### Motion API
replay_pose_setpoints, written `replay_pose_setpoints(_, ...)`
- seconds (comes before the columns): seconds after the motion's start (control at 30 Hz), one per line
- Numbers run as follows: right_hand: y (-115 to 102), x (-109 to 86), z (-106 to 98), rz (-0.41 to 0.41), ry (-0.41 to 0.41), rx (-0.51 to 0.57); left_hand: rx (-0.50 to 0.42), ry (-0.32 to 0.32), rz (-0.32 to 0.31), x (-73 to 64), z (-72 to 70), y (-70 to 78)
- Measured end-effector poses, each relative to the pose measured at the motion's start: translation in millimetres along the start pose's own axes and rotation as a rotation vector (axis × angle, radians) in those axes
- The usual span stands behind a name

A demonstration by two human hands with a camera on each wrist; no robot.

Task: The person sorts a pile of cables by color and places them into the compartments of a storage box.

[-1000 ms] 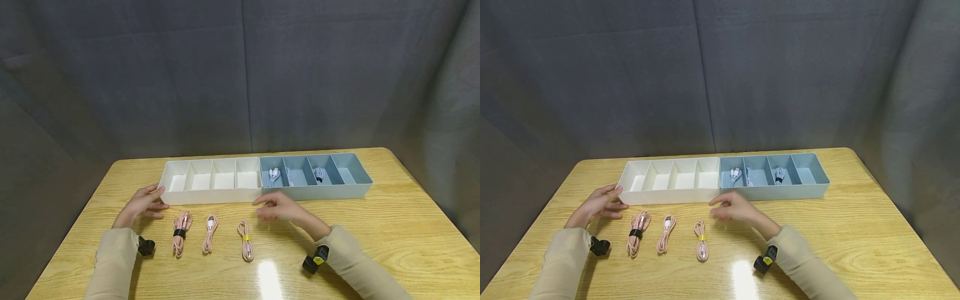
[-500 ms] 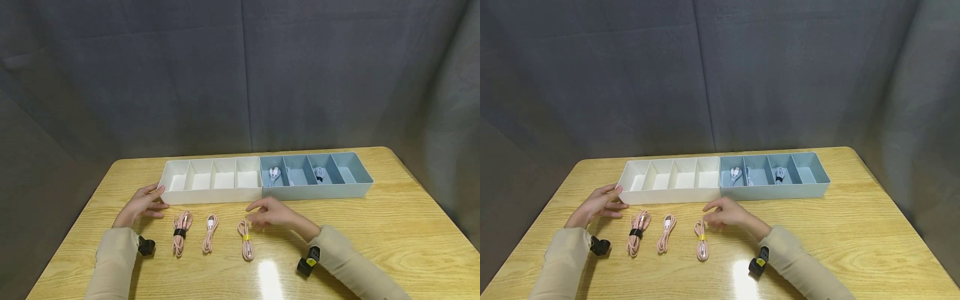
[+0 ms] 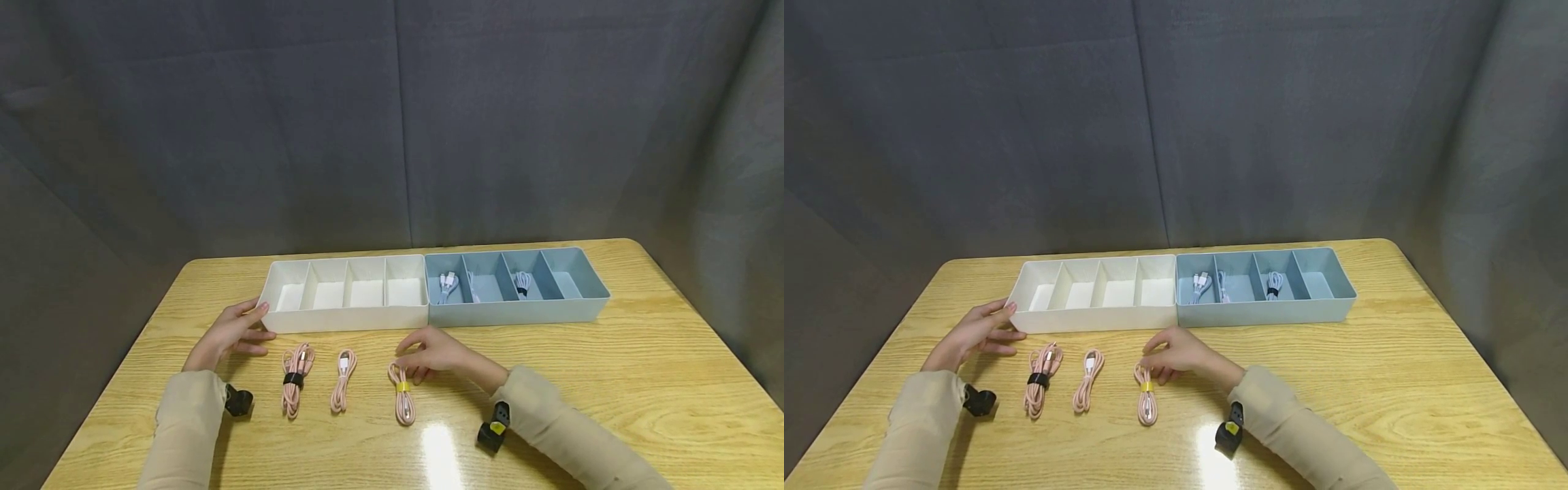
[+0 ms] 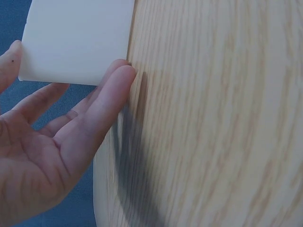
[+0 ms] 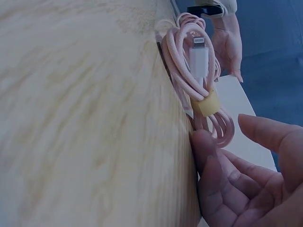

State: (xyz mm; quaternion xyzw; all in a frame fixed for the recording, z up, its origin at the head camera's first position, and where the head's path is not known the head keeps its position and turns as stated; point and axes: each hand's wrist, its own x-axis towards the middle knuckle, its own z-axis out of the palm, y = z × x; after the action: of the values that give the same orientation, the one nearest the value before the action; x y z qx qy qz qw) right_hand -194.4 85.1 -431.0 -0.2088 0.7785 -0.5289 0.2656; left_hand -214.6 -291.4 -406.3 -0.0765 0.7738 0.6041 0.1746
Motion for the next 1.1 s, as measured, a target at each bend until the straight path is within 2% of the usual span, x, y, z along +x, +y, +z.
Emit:
replay_pose_setpoints(0.23,-2.1,1.9,3.9,0.013,-0.003,-0.02,0.0,-0.003,0.004,0.5,-0.2,-0.6)
replay_pose_setpoints(0.57,-2.4,0.5,3.9,0.034,-0.002,0.013,-0.028,-0.029,0.002,11.1,-7.6,-11.4)
replay_pose_setpoints(0.93,-2.3,-2.0,2.1,0.039,-0.011,0.076,0.003,-0.008,-0.018,7.8,-4.2,-7.9)
replay_pose_setpoints(1.1,0.0,-2.3,1.1,0.022,0.003,0.093,0.017,-0.002,0.003,4.1,-1.9,-4.7)
